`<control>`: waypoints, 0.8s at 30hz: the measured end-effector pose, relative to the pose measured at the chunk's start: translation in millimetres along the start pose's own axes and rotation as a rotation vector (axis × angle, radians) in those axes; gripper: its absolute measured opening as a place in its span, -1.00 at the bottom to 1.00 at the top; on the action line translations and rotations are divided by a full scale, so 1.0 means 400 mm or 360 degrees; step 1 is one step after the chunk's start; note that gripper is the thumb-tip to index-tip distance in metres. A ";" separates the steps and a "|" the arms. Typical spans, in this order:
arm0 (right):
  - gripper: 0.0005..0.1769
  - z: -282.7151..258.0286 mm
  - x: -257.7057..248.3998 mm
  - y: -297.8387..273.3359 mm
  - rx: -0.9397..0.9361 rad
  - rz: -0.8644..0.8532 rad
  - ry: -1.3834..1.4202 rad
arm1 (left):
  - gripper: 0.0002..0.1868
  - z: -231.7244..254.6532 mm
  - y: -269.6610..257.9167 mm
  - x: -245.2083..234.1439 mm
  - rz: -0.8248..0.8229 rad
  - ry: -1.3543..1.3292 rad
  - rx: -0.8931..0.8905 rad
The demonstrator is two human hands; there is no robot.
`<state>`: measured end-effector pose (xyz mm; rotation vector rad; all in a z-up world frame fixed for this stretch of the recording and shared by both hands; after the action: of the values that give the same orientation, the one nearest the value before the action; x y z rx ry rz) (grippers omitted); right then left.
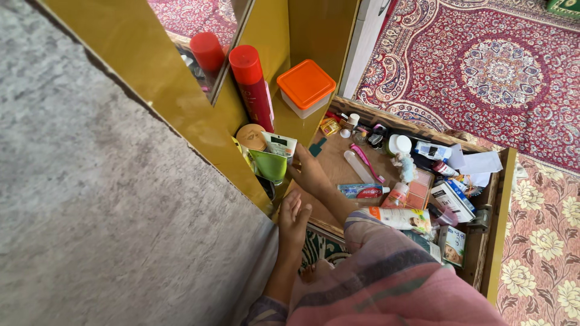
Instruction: The person opens a cluttered dresser drawer and systematically moves various toiletries and personal care items from inside the drawer to the top surface of the dresser. They handle items one by one, including bottles, tubes, boxes, and small containers, placing them on the dresser top.
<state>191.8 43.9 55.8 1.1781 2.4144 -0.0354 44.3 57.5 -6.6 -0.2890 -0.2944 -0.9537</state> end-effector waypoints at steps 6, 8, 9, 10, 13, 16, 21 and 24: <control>-0.43 0.019 0.002 -0.002 0.0038 0.0001 -0.0091 | -0.42 -0.003 0.008 0.005 -0.0058 -0.0013 0.0108; -0.39 0.012 -0.003 -0.007 -0.0018 0.0031 -0.0088 | -0.42 -0.006 0.006 0.006 -0.0044 -0.0034 0.0048; -0.35 -0.002 -0.010 -0.015 -0.0123 0.0074 -0.0072 | -0.42 -0.006 0.006 0.007 -0.0040 -0.0043 0.0017; -0.31 -0.017 -0.017 -0.024 -0.0228 0.0117 -0.0057 | -0.43 -0.006 0.002 0.007 -0.0032 -0.0050 -0.0033; -0.22 -0.004 -0.039 -0.064 -0.0025 0.0176 -0.0161 | -0.46 -0.014 -0.005 0.010 -0.0019 -0.0107 -0.0164; -0.28 0.016 -0.074 -0.132 0.0007 0.0276 0.0041 | -0.49 -0.027 -0.002 0.019 -0.0025 -0.0170 -0.0252; -0.47 0.115 -0.195 -0.318 0.0091 0.0459 0.0280 | -0.51 -0.028 -0.003 0.052 -0.0182 -0.0187 -0.0312; -0.61 0.185 -0.299 -0.449 0.0329 0.0620 0.0321 | -0.54 -0.050 0.000 0.079 -0.0252 -0.0118 -0.0356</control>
<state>148.7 -174.8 7.2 1.8077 2.3447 -0.0471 63.8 26.5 -13.2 -0.5125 -0.2818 -1.1358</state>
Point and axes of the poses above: each hand's wrist, its own y-axis towards the middle knuckle, its own x-axis out of the palm, z = x × y, the point moved 7 cm from there along y, towards the middle knuckle, and after that the axes turned 5 degrees about -y, right-handed, at the moved point
